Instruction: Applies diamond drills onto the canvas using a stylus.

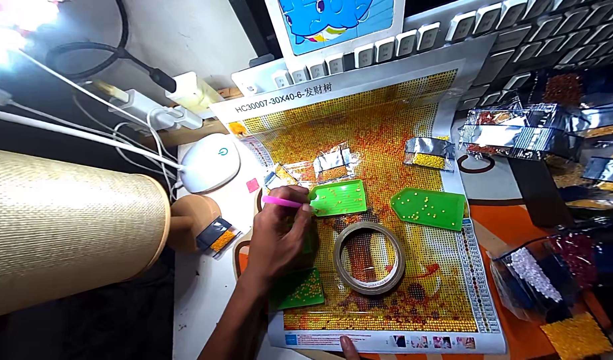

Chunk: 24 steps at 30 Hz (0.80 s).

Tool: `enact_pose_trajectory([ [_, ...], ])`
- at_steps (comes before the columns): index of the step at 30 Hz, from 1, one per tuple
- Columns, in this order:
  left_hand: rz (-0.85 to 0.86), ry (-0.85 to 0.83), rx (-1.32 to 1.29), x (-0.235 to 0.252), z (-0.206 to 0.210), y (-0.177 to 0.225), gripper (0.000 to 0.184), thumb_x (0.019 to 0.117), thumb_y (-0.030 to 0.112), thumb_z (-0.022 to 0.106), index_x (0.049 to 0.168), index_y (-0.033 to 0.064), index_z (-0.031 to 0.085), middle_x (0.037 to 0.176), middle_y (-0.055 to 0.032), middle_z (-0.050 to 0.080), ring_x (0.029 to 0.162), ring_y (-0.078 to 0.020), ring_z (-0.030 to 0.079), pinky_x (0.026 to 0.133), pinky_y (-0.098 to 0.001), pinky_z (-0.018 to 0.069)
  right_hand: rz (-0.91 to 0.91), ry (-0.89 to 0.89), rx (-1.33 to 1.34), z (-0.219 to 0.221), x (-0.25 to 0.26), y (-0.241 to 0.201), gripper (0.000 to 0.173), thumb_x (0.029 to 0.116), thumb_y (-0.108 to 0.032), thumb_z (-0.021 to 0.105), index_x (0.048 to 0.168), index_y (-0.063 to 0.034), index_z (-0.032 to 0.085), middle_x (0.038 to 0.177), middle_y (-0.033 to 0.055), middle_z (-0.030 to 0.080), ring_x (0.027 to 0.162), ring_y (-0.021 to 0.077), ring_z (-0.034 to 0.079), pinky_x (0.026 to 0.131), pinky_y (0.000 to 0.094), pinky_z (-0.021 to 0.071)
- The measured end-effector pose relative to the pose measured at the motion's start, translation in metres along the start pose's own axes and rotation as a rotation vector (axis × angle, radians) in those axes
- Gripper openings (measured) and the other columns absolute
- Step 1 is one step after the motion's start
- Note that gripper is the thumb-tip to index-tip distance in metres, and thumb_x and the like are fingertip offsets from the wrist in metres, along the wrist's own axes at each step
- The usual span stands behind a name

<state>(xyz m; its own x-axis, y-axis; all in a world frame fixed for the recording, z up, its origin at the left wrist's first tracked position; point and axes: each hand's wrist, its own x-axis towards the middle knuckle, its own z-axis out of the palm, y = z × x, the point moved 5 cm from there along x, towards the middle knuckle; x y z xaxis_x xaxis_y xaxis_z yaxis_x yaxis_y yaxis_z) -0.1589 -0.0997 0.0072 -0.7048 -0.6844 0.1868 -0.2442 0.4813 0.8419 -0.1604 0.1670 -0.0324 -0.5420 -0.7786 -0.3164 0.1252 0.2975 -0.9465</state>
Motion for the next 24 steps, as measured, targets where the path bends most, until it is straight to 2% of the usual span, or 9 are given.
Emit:
enact_pose_trajectory([
  [3, -0.014, 0.005, 0.022, 0.0, 0.001, 0.002, 0.014, 0.1019, 0.013, 0.057, 0.113, 0.0119, 0.065, 0.12, -0.0016, 0.068, 0.101, -0.0164, 0.069, 0.081, -0.0334, 0.062, 0.071, -0.008, 0.093, 0.002, -0.003, 0.009, 0.035, 0.0945, -0.012, 0.066, 0.114, 0.0168, 0.063, 0.107, 0.0133, 0.074, 0.105, 0.0011, 0.069, 0.096, 0.0186, 0.0534],
  [5, -0.005, 0.003, 0.026, 0.001, 0.001, 0.004, 0.013, 0.1018, 0.013, 0.057, 0.113, 0.0117, 0.065, 0.12, -0.0018, 0.068, 0.102, -0.0164, 0.069, 0.081, -0.0331, 0.062, 0.01, -0.007, 0.072, 0.004, -0.005, 0.016, 0.035, 0.0962, -0.015, 0.065, 0.114, 0.0158, 0.063, 0.107, 0.0125, 0.075, 0.105, 0.0006, 0.069, 0.096, 0.0183, 0.0535],
  [10, -0.009, -0.001, 0.038, 0.0, 0.003, 0.005, 0.014, 0.1016, 0.013, 0.057, 0.114, 0.012, 0.065, 0.121, -0.002, 0.067, 0.104, -0.0166, 0.068, 0.082, -0.0335, 0.062, 0.001, -0.014, 0.111, 0.003, -0.006, 0.016, 0.035, 0.0979, -0.015, 0.064, 0.117, 0.0151, 0.062, 0.11, 0.0106, 0.074, 0.108, -0.0008, 0.067, 0.098, 0.0185, 0.053],
  [12, -0.014, -0.001, 0.046, 0.0, 0.004, 0.007, 0.014, 0.1016, 0.013, 0.058, 0.114, 0.012, 0.065, 0.121, -0.0017, 0.067, 0.103, -0.0158, 0.068, 0.081, -0.0329, 0.0621, 0.035, -0.026, 0.102, 0.003, -0.007, 0.02, 0.034, 0.0984, -0.014, 0.063, 0.117, 0.0147, 0.063, 0.11, 0.0124, 0.074, 0.107, 0.0025, 0.068, 0.097, 0.0214, 0.0541],
  [14, -0.009, 0.001, 0.032, 0.0, 0.004, 0.009, 0.014, 0.1014, 0.013, 0.057, 0.114, 0.0116, 0.064, 0.121, -0.0021, 0.067, 0.103, -0.0159, 0.068, 0.081, -0.0328, 0.0621, -0.011, -0.046, 0.077, 0.004, -0.011, 0.031, 0.031, 0.1005, -0.014, 0.06, 0.118, 0.0112, 0.064, 0.112, 0.0102, 0.074, 0.109, 0.0034, 0.068, 0.099, 0.0228, 0.0549],
  [16, 0.003, 0.006, 0.003, 0.001, 0.003, 0.012, 0.014, 0.1018, 0.013, 0.057, 0.114, 0.011, 0.064, 0.12, -0.0027, 0.068, 0.104, -0.0169, 0.069, 0.082, -0.0335, 0.062, -0.087, -0.072, -0.041, 0.003, -0.013, 0.031, 0.034, 0.0985, -0.017, 0.064, 0.119, 0.0105, 0.066, 0.113, 0.013, 0.073, 0.111, 0.0051, 0.068, 0.1, 0.0231, 0.0531],
  [21, 0.007, 0.034, -0.107, -0.005, -0.008, 0.02, 0.012, 0.1018, 0.012, 0.056, 0.112, 0.0095, 0.062, 0.117, -0.0055, 0.069, 0.104, -0.0212, 0.069, 0.084, -0.0365, 0.0614, -0.042, -0.021, -0.117, -0.004, -0.01, 0.02, 0.036, 0.0916, -0.019, 0.072, 0.114, 0.0102, 0.069, 0.109, 0.0144, 0.075, 0.108, 0.0071, 0.07, 0.099, 0.0233, 0.054],
  [24, -0.003, 0.067, -0.215, -0.02, -0.019, 0.022, 0.012, 0.1018, 0.016, 0.058, 0.11, 0.0089, 0.064, 0.118, -0.0095, 0.069, 0.108, -0.0271, 0.068, 0.089, -0.0419, 0.0604, 0.031, -0.117, -0.121, -0.005, -0.011, 0.037, 0.039, 0.0952, -0.023, 0.069, 0.121, 0.0062, 0.068, 0.119, 0.0118, 0.073, 0.117, 0.0072, 0.066, 0.103, 0.0251, 0.0522],
])
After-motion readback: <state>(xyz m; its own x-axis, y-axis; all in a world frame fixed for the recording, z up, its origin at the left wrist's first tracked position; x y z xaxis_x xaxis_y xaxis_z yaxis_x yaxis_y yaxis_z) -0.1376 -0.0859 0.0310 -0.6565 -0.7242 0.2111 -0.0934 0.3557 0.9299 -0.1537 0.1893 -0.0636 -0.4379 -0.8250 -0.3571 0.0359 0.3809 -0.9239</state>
